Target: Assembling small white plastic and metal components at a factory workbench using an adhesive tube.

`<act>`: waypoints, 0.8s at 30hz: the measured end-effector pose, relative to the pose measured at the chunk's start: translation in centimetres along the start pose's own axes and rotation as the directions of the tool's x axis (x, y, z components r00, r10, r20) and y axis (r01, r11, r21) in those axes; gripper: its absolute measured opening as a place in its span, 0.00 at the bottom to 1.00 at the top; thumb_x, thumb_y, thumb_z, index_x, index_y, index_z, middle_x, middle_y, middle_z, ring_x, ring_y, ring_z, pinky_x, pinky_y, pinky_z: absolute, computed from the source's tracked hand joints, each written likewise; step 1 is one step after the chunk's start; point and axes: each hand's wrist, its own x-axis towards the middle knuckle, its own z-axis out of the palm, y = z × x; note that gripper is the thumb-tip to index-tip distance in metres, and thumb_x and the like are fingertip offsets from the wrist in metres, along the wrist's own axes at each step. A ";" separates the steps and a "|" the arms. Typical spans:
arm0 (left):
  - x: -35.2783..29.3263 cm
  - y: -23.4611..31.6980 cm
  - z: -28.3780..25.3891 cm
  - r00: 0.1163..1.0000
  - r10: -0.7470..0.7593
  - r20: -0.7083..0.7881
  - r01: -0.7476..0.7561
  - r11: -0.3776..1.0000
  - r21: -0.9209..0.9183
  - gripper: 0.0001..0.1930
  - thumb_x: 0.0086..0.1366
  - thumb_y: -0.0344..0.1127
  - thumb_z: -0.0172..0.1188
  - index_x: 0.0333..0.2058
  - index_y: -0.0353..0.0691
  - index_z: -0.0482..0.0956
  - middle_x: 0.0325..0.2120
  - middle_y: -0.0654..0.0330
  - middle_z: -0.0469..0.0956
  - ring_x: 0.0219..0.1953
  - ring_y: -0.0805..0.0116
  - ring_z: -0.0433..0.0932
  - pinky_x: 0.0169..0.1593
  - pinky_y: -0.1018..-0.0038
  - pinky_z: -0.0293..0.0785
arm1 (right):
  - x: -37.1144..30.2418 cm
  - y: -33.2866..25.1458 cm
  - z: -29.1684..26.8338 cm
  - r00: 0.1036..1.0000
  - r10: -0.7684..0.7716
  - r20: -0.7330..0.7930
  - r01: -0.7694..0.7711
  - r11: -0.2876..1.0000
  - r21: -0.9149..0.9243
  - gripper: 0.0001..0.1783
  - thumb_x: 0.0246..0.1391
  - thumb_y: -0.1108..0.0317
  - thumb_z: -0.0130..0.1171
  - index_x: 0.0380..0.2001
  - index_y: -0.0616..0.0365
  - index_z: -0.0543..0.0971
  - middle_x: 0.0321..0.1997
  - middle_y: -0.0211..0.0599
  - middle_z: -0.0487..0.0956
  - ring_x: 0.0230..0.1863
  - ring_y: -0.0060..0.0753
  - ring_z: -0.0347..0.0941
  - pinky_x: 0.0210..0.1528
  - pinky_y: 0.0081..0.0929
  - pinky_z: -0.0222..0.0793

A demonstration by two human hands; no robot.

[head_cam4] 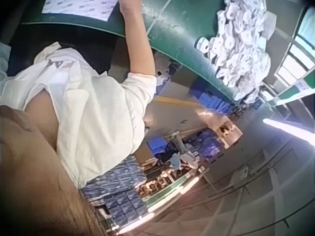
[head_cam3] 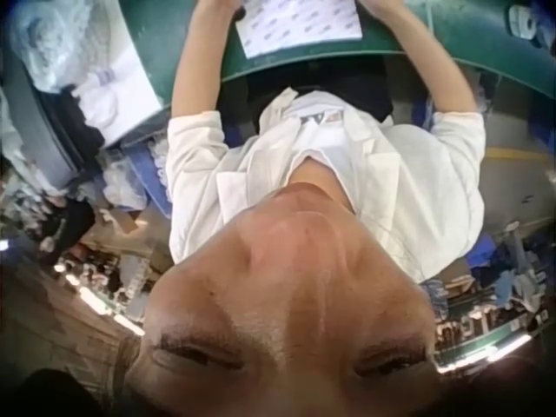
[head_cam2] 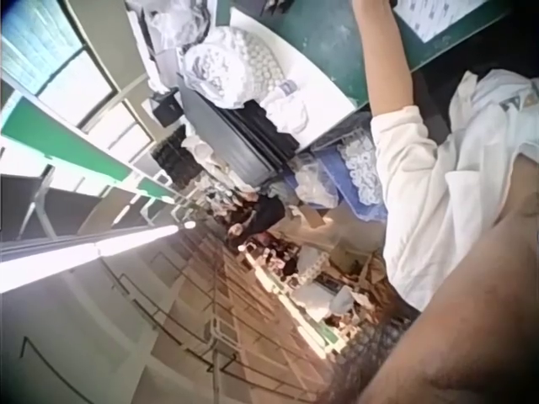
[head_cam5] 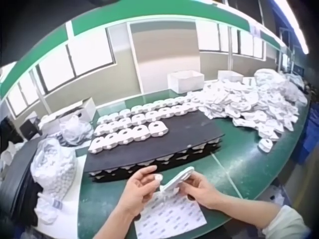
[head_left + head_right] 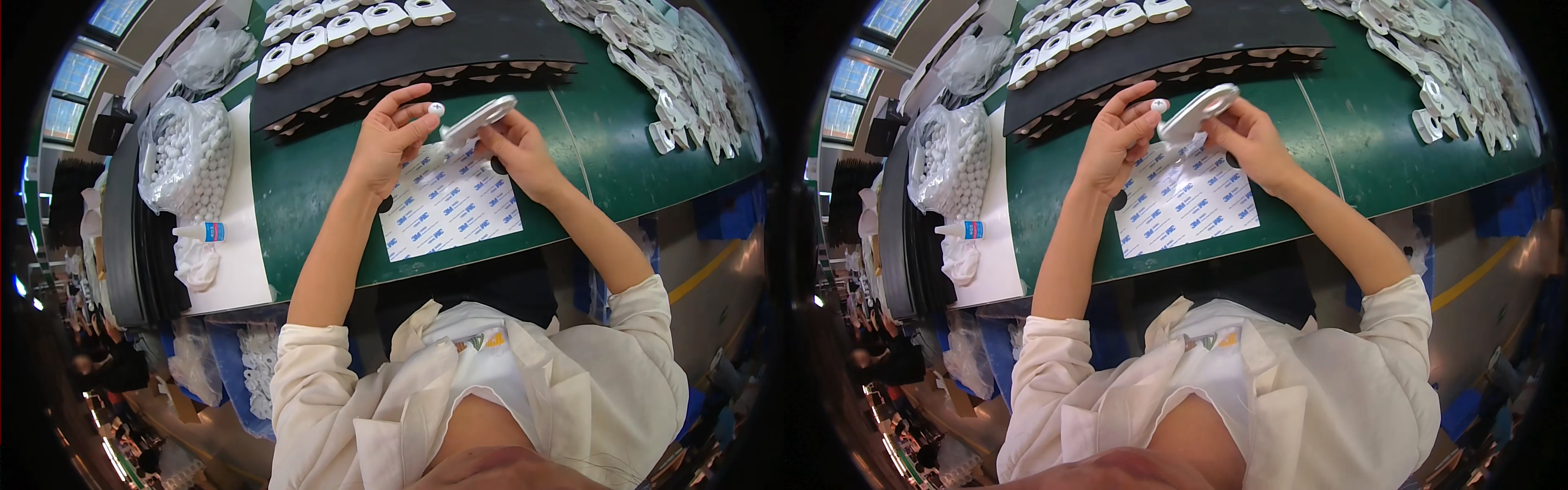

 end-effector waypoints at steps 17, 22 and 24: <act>-0.5 0.2 0.8 0.997 -0.014 0.071 -0.006 0.961 0.276 0.11 0.52 0.33 0.65 0.36 0.40 0.81 0.21 0.67 0.75 0.19 0.85 0.62 0.21 0.86 0.56 | 0.1 0.0 -0.6 0.998 0.061 0.009 -0.060 0.913 0.404 0.11 0.60 0.67 0.47 0.46 0.53 0.69 0.46 0.30 0.72 0.48 0.22 0.67 0.50 0.24 0.65; -0.5 0.0 1.0 0.995 0.067 0.075 -0.087 0.947 0.309 0.12 0.48 0.32 0.68 0.34 0.40 0.81 0.20 0.69 0.74 0.18 0.85 0.61 0.21 0.86 0.56 | -0.1 -0.6 0.0 0.990 0.134 0.049 -0.142 0.892 0.428 0.13 0.59 0.68 0.48 0.47 0.55 0.68 0.43 0.32 0.72 0.42 0.19 0.69 0.41 0.20 0.68; -0.6 -0.2 0.7 0.932 0.254 0.259 -0.354 0.793 0.496 0.16 0.45 0.37 0.71 0.33 0.38 0.79 0.20 0.70 0.72 0.20 0.85 0.63 0.23 0.87 0.56 | -0.2 -0.6 -0.6 0.977 0.113 0.179 -0.182 0.880 0.438 0.14 0.59 0.67 0.48 0.48 0.55 0.67 0.41 0.32 0.73 0.38 0.19 0.69 0.38 0.18 0.67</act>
